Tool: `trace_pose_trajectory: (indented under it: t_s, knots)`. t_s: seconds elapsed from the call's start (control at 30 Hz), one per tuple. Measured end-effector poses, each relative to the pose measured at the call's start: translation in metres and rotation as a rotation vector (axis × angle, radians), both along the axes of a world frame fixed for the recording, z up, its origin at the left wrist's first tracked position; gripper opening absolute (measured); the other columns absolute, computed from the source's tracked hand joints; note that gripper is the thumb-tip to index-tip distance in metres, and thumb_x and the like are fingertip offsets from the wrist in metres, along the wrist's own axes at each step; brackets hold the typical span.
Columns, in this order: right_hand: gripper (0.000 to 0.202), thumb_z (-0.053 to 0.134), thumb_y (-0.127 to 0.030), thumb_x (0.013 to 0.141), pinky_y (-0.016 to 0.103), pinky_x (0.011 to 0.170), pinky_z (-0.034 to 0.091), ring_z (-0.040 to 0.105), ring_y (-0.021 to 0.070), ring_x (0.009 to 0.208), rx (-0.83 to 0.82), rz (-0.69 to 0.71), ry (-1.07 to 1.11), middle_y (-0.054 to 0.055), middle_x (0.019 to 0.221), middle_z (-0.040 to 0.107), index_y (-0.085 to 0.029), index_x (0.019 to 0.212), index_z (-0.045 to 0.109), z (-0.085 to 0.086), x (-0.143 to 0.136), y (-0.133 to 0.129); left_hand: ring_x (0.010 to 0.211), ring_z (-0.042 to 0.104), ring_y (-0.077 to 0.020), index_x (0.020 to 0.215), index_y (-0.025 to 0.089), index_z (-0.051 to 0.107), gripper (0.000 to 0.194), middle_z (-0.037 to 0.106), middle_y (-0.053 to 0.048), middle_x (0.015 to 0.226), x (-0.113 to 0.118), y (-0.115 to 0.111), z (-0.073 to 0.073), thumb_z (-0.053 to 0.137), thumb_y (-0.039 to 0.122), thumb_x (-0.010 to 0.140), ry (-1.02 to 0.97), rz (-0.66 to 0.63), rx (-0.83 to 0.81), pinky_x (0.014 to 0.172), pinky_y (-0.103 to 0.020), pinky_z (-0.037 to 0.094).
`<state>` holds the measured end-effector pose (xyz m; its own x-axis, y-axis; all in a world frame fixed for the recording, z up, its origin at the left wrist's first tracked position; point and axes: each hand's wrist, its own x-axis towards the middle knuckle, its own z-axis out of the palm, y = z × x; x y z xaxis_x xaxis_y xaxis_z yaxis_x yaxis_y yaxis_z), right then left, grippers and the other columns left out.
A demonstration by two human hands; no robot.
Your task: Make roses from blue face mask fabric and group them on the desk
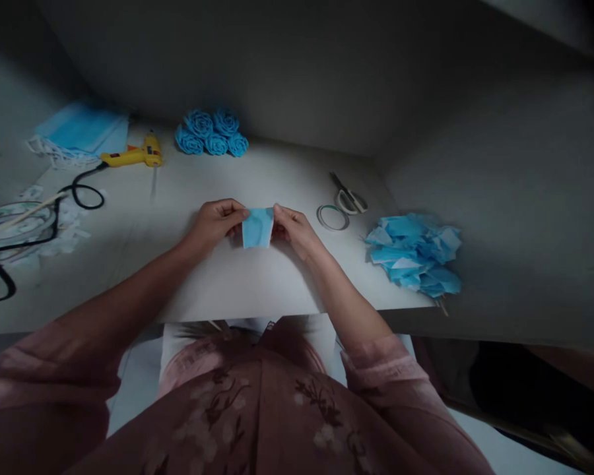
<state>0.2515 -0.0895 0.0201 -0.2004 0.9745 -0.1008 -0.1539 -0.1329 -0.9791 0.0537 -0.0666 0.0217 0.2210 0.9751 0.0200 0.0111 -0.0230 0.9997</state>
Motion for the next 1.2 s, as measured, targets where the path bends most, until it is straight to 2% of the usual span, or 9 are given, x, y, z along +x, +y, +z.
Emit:
trace_pose_trajectory:
  t_s: [0.23,0.47,0.53,0.7,0.8,0.87,1.03,1.1,1.2]
  knots:
    - [0.062,0.093,-0.074,0.056,0.027,0.064,0.041,0.046,0.0098,0.062,0.122,-0.119,-0.059,-0.004,0.064,0.057,-0.020,0.069,0.065,-0.006,-0.003,0.003,0.053,0.051,-0.0091,0.069,0.017,0.069,0.024,0.060,0.001,0.059,0.001,-0.003,0.002,0.081,0.038,0.071,0.030,-0.034,-0.010,0.050,-0.022,0.037]
    - [0.060,0.088,-0.075,0.064,0.027,0.065,0.043,0.047,0.0105,0.063,0.185,-0.145,-0.079,-0.005,0.063,0.054,-0.020,0.068,0.063,-0.006,-0.004,0.003,0.051,0.050,-0.0079,0.070,0.017,0.068,0.027,0.063,0.001,0.060,-0.002,-0.002,0.007,0.083,0.039,0.065,-0.030,-0.015,-0.085,0.050,-0.021,0.037]
    - [0.061,0.088,-0.077,0.063,0.027,0.067,0.047,0.051,0.0116,0.064,0.133,-0.133,-0.033,-0.004,0.065,0.057,-0.020,0.074,0.067,-0.007,-0.002,0.003,0.050,0.050,-0.0080,0.070,0.018,0.067,0.028,0.061,0.002,0.058,-0.002,-0.001,0.007,0.083,0.040,0.065,-0.034,-0.012,-0.095,0.049,-0.020,0.036]
    - [0.075,0.082,-0.080,0.071,0.034,0.076,0.058,0.068,0.0193,0.081,-0.055,-0.059,0.073,0.005,0.086,0.073,-0.021,0.116,0.076,-0.008,0.001,0.002,0.050,0.051,-0.0080,0.070,0.019,0.063,0.025,0.058,0.004,0.057,-0.001,0.001,0.002,0.081,0.037,0.068,-0.039,0.045,-0.125,0.048,-0.020,0.034]
    - [0.069,0.094,-0.065,0.065,0.033,0.081,0.059,0.069,0.0193,0.090,-0.008,-0.043,0.053,0.004,0.097,0.076,-0.024,0.117,0.077,-0.009,-0.001,0.001,0.050,0.050,-0.0075,0.069,0.018,0.063,0.025,0.058,0.003,0.057,0.000,0.000,0.002,0.082,0.034,0.069,-0.049,0.037,-0.140,0.048,-0.019,0.034]
    - [0.066,0.099,-0.055,0.060,0.032,0.082,0.057,0.066,0.0173,0.087,0.056,-0.072,0.029,0.001,0.094,0.075,-0.025,0.115,0.078,-0.010,-0.002,0.002,0.051,0.051,-0.0079,0.071,0.018,0.064,0.025,0.060,0.002,0.059,-0.001,0.000,0.004,0.083,0.034,0.070,-0.094,0.002,-0.160,0.049,-0.020,0.036]
    - [0.058,0.096,-0.054,0.065,0.032,0.086,0.056,0.064,0.0169,0.088,0.156,-0.171,-0.017,0.001,0.095,0.076,-0.023,0.112,0.080,-0.012,0.001,0.005,0.059,0.060,-0.0140,0.096,0.019,0.070,0.036,0.066,-0.002,0.074,-0.004,0.005,0.010,0.074,0.051,0.080,-0.370,-0.077,-0.297,0.051,-0.025,0.045]
    - [0.061,0.096,-0.054,0.064,0.033,0.086,0.056,0.065,0.0182,0.091,0.152,-0.182,-0.030,0.002,0.097,0.076,-0.023,0.114,0.080,-0.011,0.001,0.005,0.061,0.061,-0.0146,0.100,0.019,0.070,0.039,0.067,-0.002,0.076,-0.002,0.003,0.008,0.077,0.051,0.079,-0.353,-0.079,-0.258,0.050,-0.025,0.045]
    - [0.061,0.095,-0.053,0.065,0.033,0.084,0.056,0.065,0.0179,0.089,0.144,-0.165,-0.038,0.001,0.094,0.074,-0.023,0.116,0.079,-0.010,0.000,0.003,0.058,0.056,-0.0122,0.085,0.018,0.069,0.035,0.064,-0.001,0.069,0.003,-0.001,0.000,0.085,0.047,0.073,-0.156,-0.136,-0.134,0.050,-0.023,0.042]
